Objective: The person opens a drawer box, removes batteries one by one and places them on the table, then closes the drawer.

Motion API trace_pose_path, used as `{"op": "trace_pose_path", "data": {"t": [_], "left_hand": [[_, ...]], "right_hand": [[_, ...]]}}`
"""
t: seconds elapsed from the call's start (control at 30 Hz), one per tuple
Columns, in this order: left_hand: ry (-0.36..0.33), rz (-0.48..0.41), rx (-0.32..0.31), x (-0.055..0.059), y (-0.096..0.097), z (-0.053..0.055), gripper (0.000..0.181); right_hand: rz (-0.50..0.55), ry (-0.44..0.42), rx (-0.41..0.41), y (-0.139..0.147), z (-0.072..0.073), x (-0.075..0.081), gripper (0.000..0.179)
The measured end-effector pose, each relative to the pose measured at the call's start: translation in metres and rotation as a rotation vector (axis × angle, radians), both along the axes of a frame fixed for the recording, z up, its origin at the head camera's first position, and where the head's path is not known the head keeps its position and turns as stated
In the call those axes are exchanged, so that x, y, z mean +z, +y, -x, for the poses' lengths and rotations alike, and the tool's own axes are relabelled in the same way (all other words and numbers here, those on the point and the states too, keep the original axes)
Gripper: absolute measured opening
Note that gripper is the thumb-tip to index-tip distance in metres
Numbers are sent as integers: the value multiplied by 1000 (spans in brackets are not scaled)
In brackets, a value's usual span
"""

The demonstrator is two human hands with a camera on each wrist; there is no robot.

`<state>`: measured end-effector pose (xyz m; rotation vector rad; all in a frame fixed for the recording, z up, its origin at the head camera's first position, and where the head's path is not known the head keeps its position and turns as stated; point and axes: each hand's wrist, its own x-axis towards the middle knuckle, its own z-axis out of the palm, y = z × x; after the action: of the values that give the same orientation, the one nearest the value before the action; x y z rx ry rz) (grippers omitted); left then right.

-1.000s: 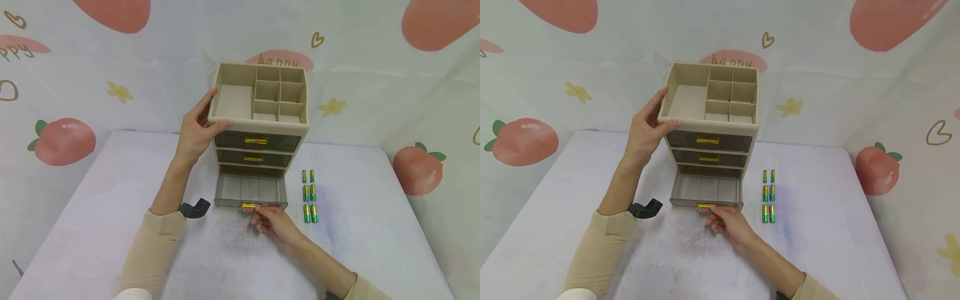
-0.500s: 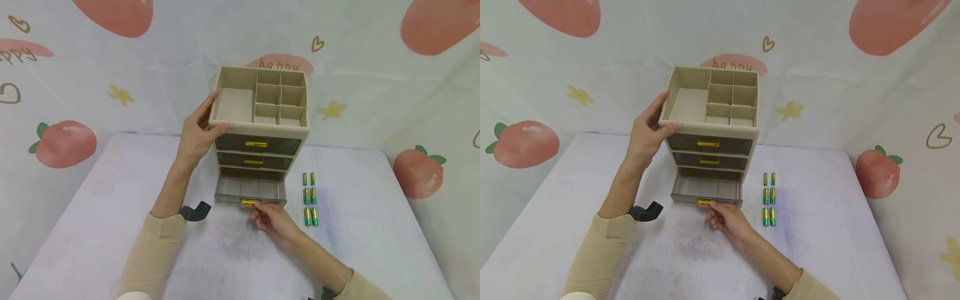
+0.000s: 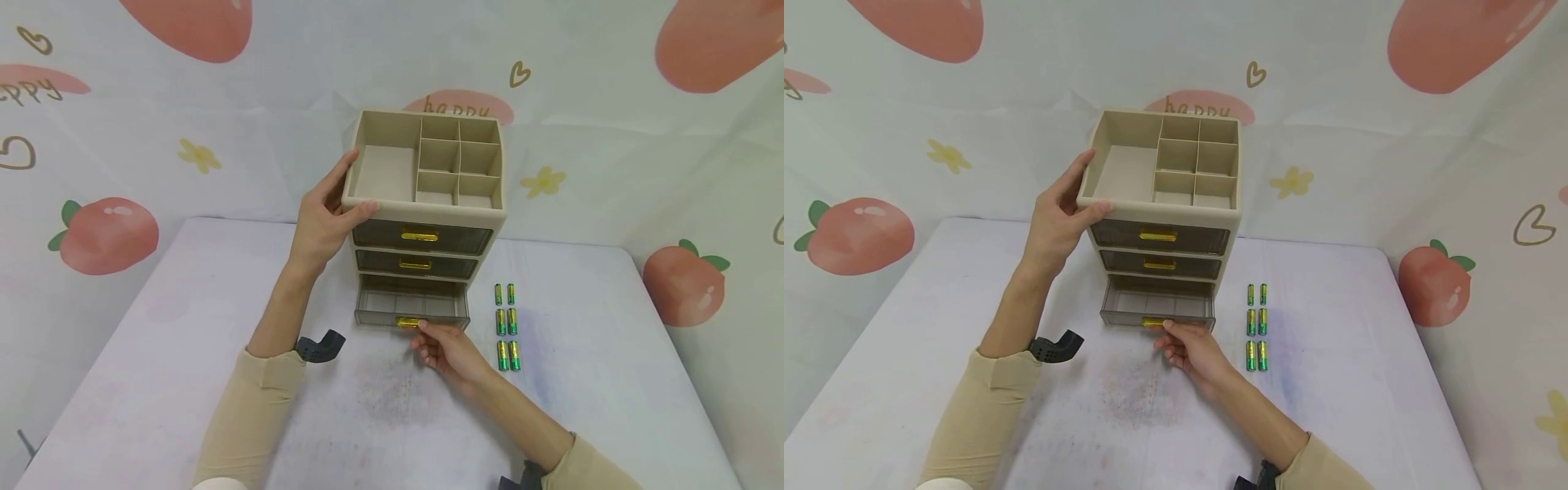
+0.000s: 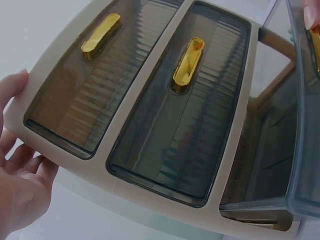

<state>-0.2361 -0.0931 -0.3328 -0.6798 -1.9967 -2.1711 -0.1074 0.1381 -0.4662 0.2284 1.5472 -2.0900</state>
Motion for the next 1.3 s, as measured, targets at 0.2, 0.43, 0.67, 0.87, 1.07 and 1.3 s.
{"op": "trace_pose_path", "data": {"t": [0.2, 0.43, 0.67, 0.87, 1.07, 1.3], "left_hand": [[6, 12, -15, 1, -1, 1, 72], [7, -21, -43, 0, -2, 0, 72], [31, -23, -51, -1, -1, 0, 71], [49, -22, -53, -1, -1, 0, 70], [34, -27, -53, 0, 0, 1, 71], [44, -30, -51, -2, 0, 0, 71]], "right_hand": [[15, 9, -12, 0, 6, 0, 46], [26, 10, -32, -1, 13, 0, 43], [21, 0, -70, -3, 21, 1, 46], [24, 0, -76, -3, 27, 2, 46], [41, -4, -83, -3, 33, 1, 46], [65, 1, -106, -6, 39, 0, 46]]}}
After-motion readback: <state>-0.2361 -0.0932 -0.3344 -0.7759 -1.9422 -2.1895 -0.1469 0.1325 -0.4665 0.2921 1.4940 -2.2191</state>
